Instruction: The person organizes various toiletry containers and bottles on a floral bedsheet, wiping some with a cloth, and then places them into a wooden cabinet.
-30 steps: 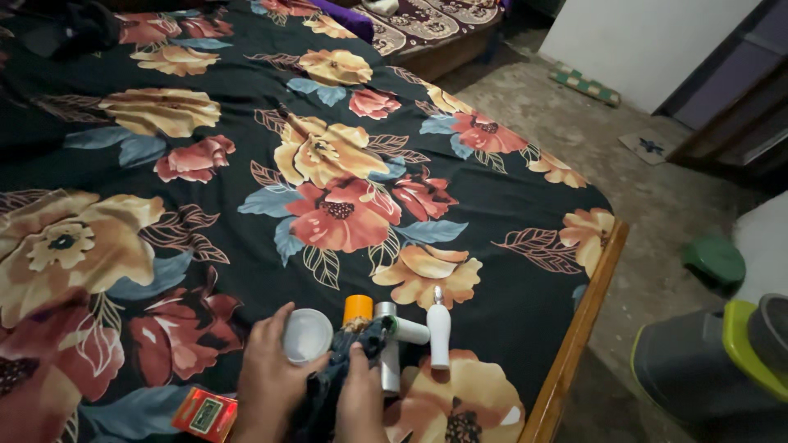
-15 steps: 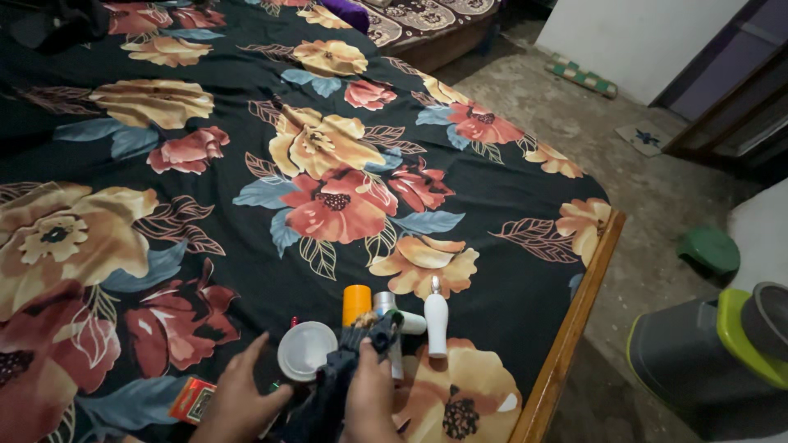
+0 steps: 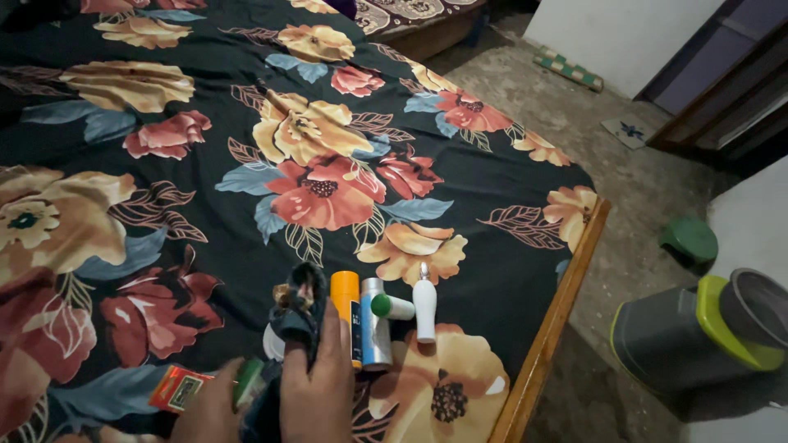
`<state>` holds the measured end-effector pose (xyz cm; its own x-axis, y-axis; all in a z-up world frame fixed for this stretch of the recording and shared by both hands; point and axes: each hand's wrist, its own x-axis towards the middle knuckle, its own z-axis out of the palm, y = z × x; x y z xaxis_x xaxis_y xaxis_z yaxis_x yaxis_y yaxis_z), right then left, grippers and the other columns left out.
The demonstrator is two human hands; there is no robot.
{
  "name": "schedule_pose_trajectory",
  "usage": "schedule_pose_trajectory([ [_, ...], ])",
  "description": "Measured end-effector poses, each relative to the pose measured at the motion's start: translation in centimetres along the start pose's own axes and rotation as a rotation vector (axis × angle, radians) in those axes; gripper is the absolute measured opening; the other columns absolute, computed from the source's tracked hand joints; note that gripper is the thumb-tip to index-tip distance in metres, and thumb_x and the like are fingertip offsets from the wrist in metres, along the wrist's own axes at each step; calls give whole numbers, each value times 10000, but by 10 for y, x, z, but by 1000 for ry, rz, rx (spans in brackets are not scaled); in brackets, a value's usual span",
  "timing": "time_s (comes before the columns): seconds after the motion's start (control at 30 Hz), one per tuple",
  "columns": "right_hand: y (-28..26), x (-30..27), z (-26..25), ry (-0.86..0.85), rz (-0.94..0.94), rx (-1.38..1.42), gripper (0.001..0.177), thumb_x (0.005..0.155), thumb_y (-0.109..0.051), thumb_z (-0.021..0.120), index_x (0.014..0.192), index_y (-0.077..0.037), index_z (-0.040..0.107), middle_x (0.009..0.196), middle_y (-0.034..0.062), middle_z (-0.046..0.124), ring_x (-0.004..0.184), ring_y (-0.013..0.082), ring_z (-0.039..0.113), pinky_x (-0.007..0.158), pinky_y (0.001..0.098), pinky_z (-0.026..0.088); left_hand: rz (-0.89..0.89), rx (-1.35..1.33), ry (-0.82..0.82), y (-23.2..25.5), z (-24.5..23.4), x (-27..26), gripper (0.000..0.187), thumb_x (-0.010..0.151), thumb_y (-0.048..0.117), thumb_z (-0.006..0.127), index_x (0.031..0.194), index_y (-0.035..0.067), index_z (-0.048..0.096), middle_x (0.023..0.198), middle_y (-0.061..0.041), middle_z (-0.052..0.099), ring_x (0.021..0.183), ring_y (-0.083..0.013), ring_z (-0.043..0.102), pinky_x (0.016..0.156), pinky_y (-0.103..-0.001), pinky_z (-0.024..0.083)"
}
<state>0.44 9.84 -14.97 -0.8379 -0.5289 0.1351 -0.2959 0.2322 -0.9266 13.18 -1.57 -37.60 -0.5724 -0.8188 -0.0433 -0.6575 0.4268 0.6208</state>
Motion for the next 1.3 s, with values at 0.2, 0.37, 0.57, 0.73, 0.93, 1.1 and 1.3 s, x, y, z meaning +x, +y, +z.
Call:
schedule_pose_trajectory([
  [0.2,-45,12,-13,-97,-32,14,570,846,-92,593,1413,-128,545,1185,172,609,1114,328,634,972,381,506,-304,-1271,-320,-45,-21,41,662,959,68,756,1552,180,483,1057,-217,722,829,-362,649,681,-530,551],
  [0.37,-55,8,1,-96,-368,-148,550,821,-102,659,1367,-97,589,1290,213,540,1172,409,545,1002,472,451,-255,-1282,-124,36,-63,55,461,956,164,657,1412,126,597,998,-2,714,822,-100,641,701,-236,512],
  [0.57,-37,58,4,-129,-102,-169,476,881,-172,567,1353,-109,562,1231,203,566,1117,415,561,947,501,475,-136,-986,45,141,-100,31,479,924,88,718,1398,82,647,916,-64,642,770,-137,559,653,-282,438],
  [0.73,-36,92,-16,-417,615,831,353,971,-353,572,1233,-126,638,971,126,688,806,274,668,758,449,556,-310,-1289,-74,200,-153,26,446,904,153,641,1347,120,600,981,-30,731,817,-127,668,676,-295,545],
  [0.93,-68,68,-23,-357,618,1176,394,978,-393,592,1232,-101,663,1013,81,747,857,225,721,789,379,586,-10,-1042,185,213,-146,39,404,995,271,600,1357,91,605,1000,-41,666,858,-101,582,720,-239,480],
  [1.1,-70,59,-27,-229,675,992,410,972,-399,595,1280,-141,680,1094,73,730,954,209,688,845,381,576,-148,-874,411,205,-130,71,412,988,376,613,1276,85,567,944,-101,650,810,-169,601,684,-315,463],
  [1.3,-6,71,-7,-304,365,841,518,1039,-442,603,1375,-51,649,1229,90,705,1035,187,654,887,331,503,-280,-520,314,204,-118,83,523,1037,495,621,1217,6,577,1152,-216,610,1065,-310,583,955,-422,450],
])
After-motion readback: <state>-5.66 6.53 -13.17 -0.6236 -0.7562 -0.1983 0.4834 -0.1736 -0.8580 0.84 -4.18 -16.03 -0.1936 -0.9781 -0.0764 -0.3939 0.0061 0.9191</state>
